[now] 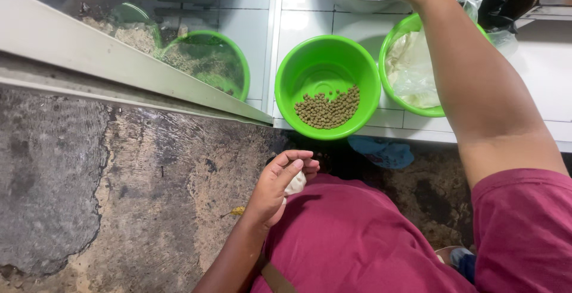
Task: The person repeatedly scoops small brown pellets from a green bowl and places them into a white dough wrapper held in the other hand, then folds the wrapper to enclose the filling. The process is repeated multiple times in a continuous sequence.
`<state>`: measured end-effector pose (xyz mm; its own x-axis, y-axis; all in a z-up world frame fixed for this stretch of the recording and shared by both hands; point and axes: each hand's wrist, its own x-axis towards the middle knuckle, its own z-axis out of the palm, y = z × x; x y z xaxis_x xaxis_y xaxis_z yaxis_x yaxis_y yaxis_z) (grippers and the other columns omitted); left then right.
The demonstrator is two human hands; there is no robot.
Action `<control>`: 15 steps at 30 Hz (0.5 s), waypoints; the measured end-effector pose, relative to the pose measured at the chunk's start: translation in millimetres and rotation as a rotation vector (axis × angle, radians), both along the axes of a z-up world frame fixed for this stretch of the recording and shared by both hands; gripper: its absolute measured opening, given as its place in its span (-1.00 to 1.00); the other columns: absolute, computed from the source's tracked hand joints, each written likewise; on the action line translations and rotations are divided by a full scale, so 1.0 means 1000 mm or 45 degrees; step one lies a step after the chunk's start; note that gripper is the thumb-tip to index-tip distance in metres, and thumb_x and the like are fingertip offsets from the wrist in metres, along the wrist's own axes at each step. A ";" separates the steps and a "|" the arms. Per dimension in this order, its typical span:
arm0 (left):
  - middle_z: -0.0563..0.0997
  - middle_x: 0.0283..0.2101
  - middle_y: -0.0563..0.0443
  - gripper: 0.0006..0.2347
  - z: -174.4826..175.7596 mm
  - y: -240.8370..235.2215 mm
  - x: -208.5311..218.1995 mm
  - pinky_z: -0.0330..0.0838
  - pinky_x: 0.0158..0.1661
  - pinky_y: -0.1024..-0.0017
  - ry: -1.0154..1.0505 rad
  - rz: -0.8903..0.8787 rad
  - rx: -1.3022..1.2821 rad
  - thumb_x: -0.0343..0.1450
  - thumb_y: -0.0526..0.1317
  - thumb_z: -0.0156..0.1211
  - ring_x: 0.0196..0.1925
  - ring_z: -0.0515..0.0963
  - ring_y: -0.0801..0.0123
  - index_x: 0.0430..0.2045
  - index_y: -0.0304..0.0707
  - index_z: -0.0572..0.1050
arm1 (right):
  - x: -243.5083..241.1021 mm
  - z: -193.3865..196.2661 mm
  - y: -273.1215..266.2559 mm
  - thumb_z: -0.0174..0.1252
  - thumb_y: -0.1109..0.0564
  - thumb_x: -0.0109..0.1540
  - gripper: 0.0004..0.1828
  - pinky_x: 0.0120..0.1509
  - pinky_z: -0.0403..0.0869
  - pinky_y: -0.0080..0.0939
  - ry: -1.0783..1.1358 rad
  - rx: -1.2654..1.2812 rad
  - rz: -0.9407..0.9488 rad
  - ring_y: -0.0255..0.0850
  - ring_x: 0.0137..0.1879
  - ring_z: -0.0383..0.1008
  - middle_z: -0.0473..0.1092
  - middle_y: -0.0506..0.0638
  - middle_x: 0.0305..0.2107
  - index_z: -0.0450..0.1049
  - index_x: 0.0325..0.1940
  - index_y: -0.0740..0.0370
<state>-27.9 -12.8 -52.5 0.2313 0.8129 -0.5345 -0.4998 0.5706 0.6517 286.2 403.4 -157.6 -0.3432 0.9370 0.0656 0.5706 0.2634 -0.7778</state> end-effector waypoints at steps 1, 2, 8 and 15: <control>0.65 -0.08 -0.15 -0.78 0.000 0.001 0.000 0.55 0.10 0.31 0.002 0.000 0.010 0.54 -0.28 0.07 0.02 0.65 0.26 0.02 -0.42 0.49 | 0.002 0.005 -0.005 0.17 0.24 0.36 -0.95 0.06 0.45 -0.20 0.355 -0.230 -0.023 -0.27 -0.07 0.48 0.48 -0.12 -0.28 0.54 -0.13 0.23; 0.65 -0.08 -0.15 -0.78 0.001 0.002 0.000 0.55 0.10 0.30 0.004 0.000 0.021 0.54 -0.28 0.07 0.02 0.65 0.26 0.01 -0.42 0.49 | 0.003 0.010 -0.010 0.18 0.27 0.32 -0.94 0.12 0.47 -0.20 0.476 -0.225 0.006 -0.27 -0.05 0.50 0.49 -0.11 -0.26 0.53 -0.13 0.24; 0.64 -0.08 -0.15 -0.78 0.000 -0.003 -0.001 0.55 0.13 0.29 0.008 0.041 0.036 0.55 -0.28 0.07 0.03 0.65 0.26 0.00 -0.44 0.49 | 0.006 0.030 -0.029 0.27 0.28 0.30 -0.86 0.31 0.55 -0.17 0.782 -0.292 -0.006 -0.25 0.05 0.55 0.50 -0.06 -0.14 0.52 -0.06 0.27; 0.65 -0.10 -0.15 -0.78 0.001 -0.007 -0.002 0.56 0.10 0.30 0.050 0.070 0.052 0.55 -0.28 0.04 0.01 0.65 0.26 0.00 -0.44 0.50 | -0.024 0.055 -0.065 0.24 -0.24 0.50 -0.23 0.51 0.22 0.29 -0.297 0.386 0.004 0.36 0.42 0.20 0.25 0.51 0.29 0.24 0.46 0.47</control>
<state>-30.2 -19.3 -51.3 0.1654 0.8450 -0.5086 -0.5029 0.5158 0.6935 262.5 338.8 -102.2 -0.3843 0.8860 0.2595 0.7221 0.4636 -0.5136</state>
